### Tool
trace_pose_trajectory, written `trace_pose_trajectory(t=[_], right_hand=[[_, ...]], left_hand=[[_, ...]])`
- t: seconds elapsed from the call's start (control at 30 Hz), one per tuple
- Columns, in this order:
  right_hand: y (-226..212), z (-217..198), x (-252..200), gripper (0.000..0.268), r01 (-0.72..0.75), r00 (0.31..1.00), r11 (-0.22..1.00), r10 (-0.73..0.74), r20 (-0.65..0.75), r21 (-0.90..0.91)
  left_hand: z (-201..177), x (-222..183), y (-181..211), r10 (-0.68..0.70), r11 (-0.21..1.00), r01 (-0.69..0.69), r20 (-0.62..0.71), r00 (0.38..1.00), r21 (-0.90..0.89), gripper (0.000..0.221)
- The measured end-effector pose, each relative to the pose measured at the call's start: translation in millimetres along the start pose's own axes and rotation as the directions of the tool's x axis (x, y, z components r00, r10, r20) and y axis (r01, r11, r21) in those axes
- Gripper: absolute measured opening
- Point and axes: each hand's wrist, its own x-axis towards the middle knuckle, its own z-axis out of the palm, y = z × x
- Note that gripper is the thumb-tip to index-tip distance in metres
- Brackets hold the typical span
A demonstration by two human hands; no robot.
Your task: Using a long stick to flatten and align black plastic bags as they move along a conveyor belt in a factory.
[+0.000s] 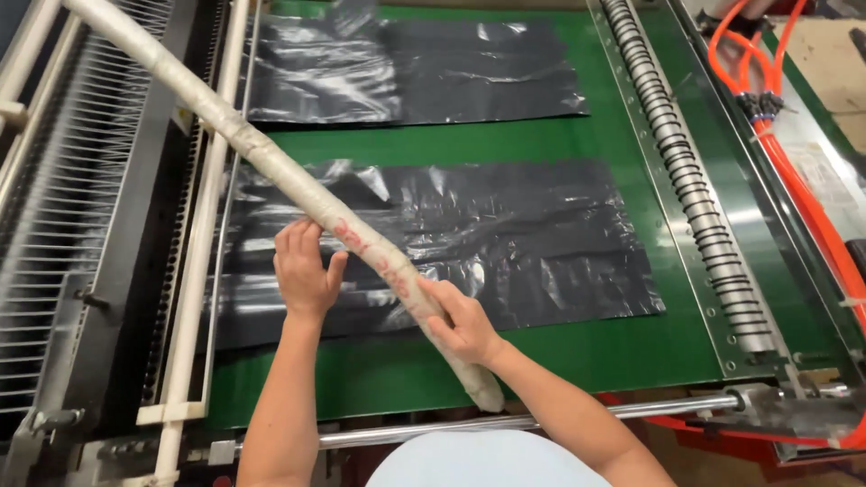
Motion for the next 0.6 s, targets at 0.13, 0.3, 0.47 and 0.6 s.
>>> trace_pose_trajectory(t=[0.13,0.3,0.47,0.6], right_hand=[[1,-27,11,0.059,-0.151,0.989,0.952,0.148,-0.028,-0.268],[18,-71,32,0.051,-0.414,0.876,0.870,0.300,-0.377,-0.269],[53,-115,26,0.059,-0.731,0.638,0.658,0.570,-0.517,-0.178],[50,-121,25,0.058,-0.852,0.484,0.522,0.752,-0.447,-0.044]], left_hand=[[14,-13,1,-0.046,0.999,0.042,0.192,0.980,0.025,0.067],[25,-31,4,-0.146,0.971,-0.005,0.606,0.782,0.240,0.056],[29,-30,11,-0.302,0.950,0.068,0.833,0.464,0.306,0.065],[33,-31,14,-0.339,0.940,0.076,0.888,0.310,0.332,0.070]])
